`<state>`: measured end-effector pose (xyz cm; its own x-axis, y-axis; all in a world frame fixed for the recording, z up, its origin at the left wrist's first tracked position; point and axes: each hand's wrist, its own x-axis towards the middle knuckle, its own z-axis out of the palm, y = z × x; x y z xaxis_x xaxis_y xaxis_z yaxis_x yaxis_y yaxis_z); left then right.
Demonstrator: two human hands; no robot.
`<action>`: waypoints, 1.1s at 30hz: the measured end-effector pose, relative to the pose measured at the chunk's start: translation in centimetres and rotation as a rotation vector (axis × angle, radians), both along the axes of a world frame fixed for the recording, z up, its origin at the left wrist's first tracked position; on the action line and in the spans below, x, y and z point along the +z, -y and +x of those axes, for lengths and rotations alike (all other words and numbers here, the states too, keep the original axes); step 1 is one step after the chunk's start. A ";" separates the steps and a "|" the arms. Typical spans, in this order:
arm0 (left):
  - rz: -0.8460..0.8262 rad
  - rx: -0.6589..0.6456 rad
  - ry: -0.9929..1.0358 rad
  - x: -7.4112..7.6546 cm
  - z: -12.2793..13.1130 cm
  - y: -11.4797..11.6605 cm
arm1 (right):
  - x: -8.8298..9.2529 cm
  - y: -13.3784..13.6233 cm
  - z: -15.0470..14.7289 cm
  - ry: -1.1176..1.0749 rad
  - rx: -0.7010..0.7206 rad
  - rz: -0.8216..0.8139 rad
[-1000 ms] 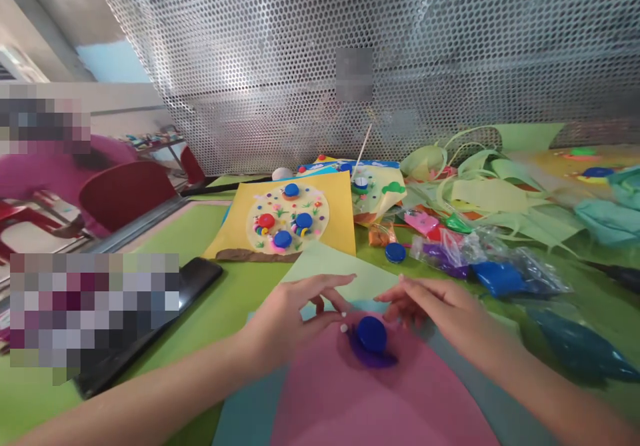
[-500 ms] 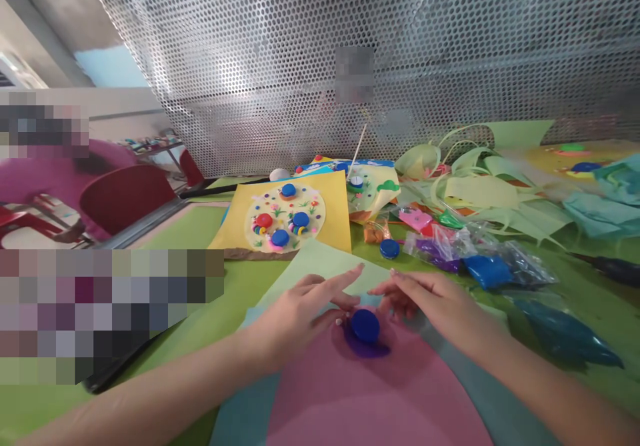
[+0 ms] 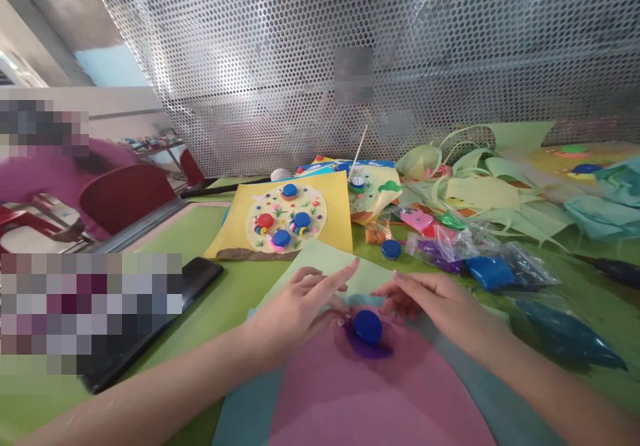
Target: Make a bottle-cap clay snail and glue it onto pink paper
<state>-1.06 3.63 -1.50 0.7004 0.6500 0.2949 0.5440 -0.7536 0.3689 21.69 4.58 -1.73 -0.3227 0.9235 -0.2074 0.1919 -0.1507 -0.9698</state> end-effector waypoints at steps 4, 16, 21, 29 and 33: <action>0.104 -0.004 -0.059 0.4 -0.2 0.3 | -0.1 -0.1 0.1 0.025 0.011 0.000; 0.104 -0.044 -0.150 0.1 -0.5 0.4 | -0.3 -0.1 0.3 0.037 0.037 0.008; 0.097 -0.024 -0.135 0.2 -0.4 0.5 | -0.2 0.0 0.1 0.028 0.035 -0.010; 0.074 -0.017 -0.134 0.0 -0.4 0.7 | -0.1 -0.1 0.1 0.046 0.023 0.003; 0.050 -0.018 -0.143 0.2 -0.4 0.7 | -0.3 -0.2 0.2 0.063 0.045 0.032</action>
